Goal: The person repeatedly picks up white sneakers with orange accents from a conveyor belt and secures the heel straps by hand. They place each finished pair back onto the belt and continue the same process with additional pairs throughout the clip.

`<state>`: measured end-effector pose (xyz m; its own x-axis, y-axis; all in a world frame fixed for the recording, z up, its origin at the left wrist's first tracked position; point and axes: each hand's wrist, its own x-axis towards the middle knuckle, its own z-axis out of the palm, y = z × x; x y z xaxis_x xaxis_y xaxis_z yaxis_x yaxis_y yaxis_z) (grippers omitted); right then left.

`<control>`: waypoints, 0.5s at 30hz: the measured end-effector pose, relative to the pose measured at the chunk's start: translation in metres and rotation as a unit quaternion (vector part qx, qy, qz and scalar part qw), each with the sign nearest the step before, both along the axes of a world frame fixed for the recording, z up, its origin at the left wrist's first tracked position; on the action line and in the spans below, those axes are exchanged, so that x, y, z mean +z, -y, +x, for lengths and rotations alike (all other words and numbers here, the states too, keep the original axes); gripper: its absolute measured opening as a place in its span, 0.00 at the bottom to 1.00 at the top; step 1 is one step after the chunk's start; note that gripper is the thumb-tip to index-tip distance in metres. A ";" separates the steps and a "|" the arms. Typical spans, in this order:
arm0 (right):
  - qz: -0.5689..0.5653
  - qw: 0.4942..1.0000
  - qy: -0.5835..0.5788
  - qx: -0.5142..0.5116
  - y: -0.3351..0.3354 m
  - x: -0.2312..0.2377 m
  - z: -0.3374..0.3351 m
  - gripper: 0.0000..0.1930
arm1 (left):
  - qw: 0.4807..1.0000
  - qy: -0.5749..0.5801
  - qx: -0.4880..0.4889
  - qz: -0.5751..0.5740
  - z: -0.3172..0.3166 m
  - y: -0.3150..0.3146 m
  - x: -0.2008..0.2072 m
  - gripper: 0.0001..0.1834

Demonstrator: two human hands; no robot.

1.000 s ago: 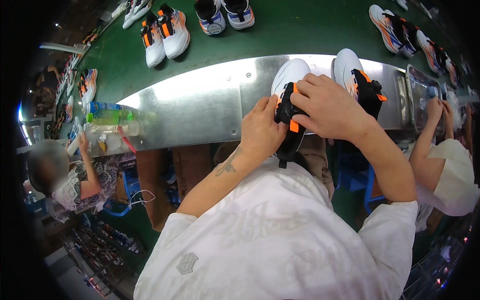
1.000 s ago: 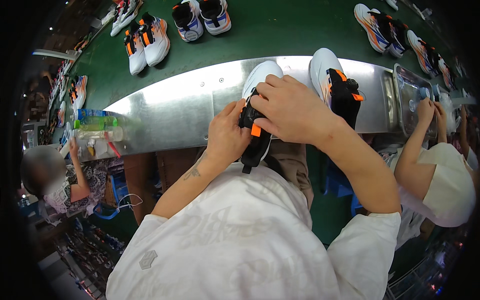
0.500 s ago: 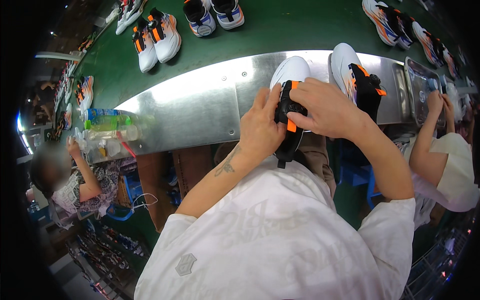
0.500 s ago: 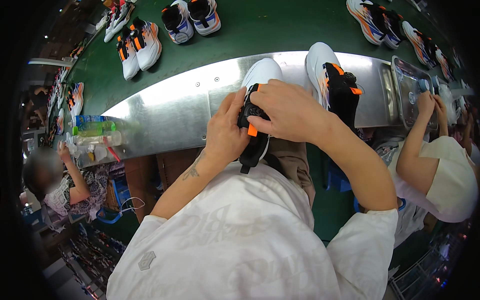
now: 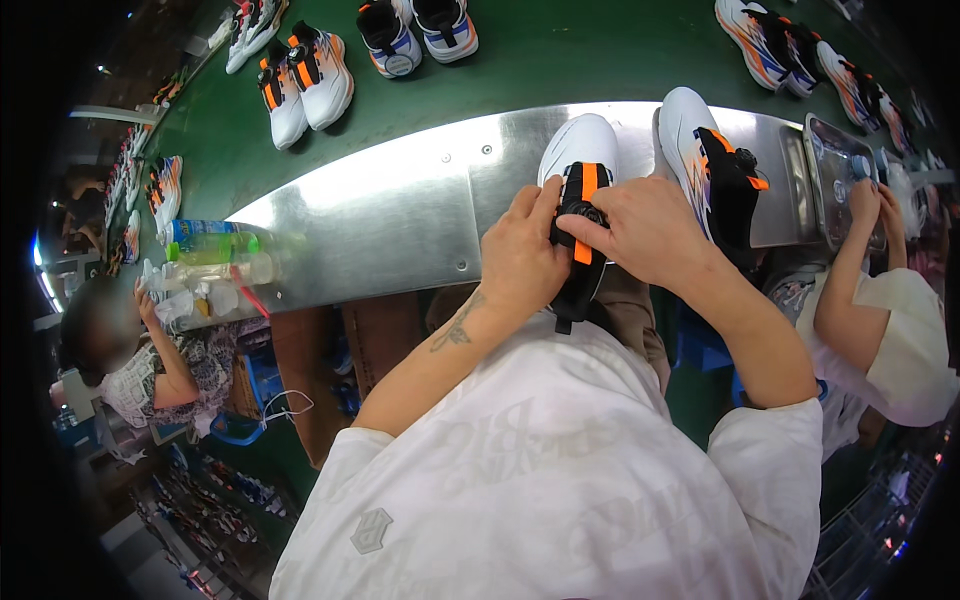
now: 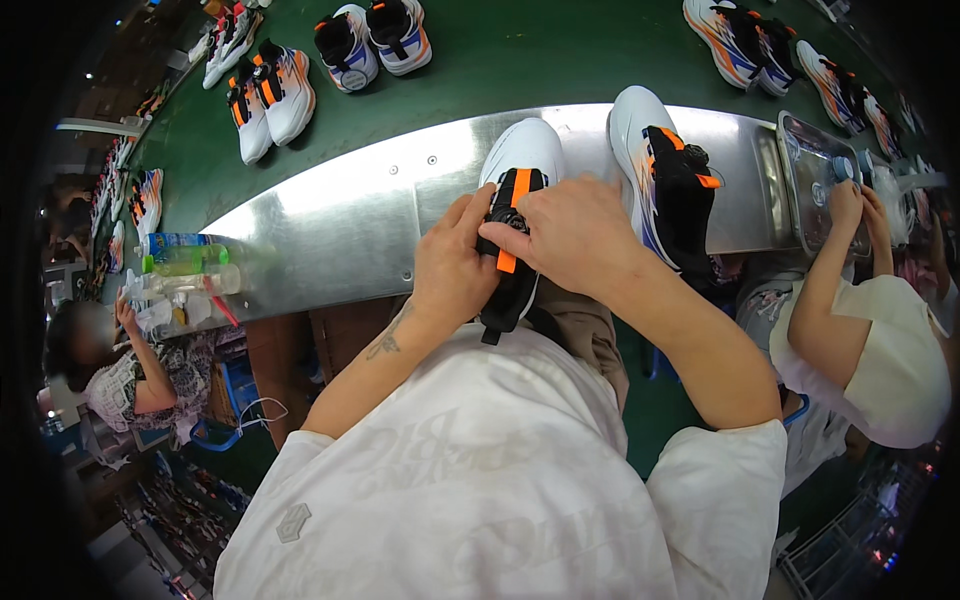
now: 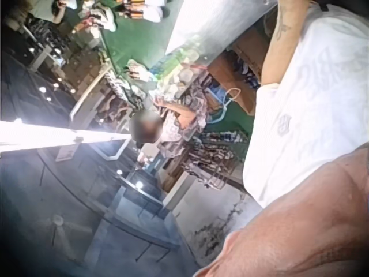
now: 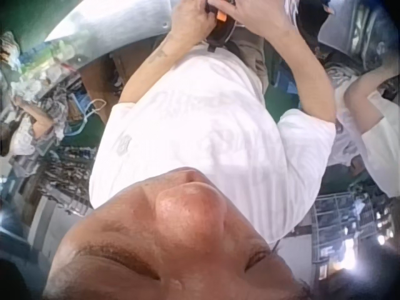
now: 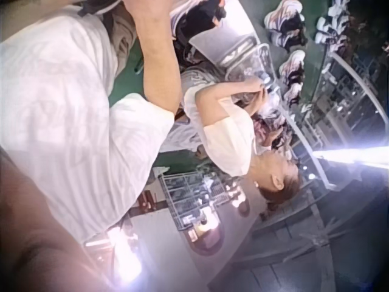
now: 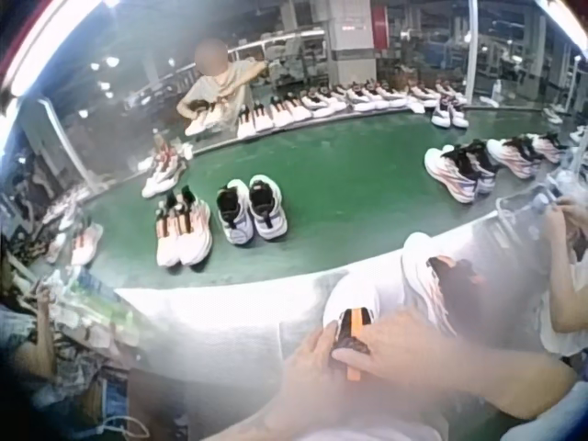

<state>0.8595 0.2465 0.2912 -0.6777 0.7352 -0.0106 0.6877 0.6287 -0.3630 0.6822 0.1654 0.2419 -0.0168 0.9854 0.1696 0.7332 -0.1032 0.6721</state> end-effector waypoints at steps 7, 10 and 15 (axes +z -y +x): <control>0.028 0.998 -0.054 -0.014 0.010 -0.001 0.005 0.28 | 1.000 0.000 -0.014 0.022 -0.002 -0.004 -0.005 0.37; 0.094 0.988 -0.117 0.037 0.020 0.008 0.015 0.27 | 1.000 0.009 -0.013 0.027 -0.004 -0.002 -0.005 0.36; 0.177 0.979 -0.062 0.080 0.027 -0.005 0.018 0.32 | 0.999 -0.028 -0.024 0.015 -0.002 -0.003 -0.002 0.38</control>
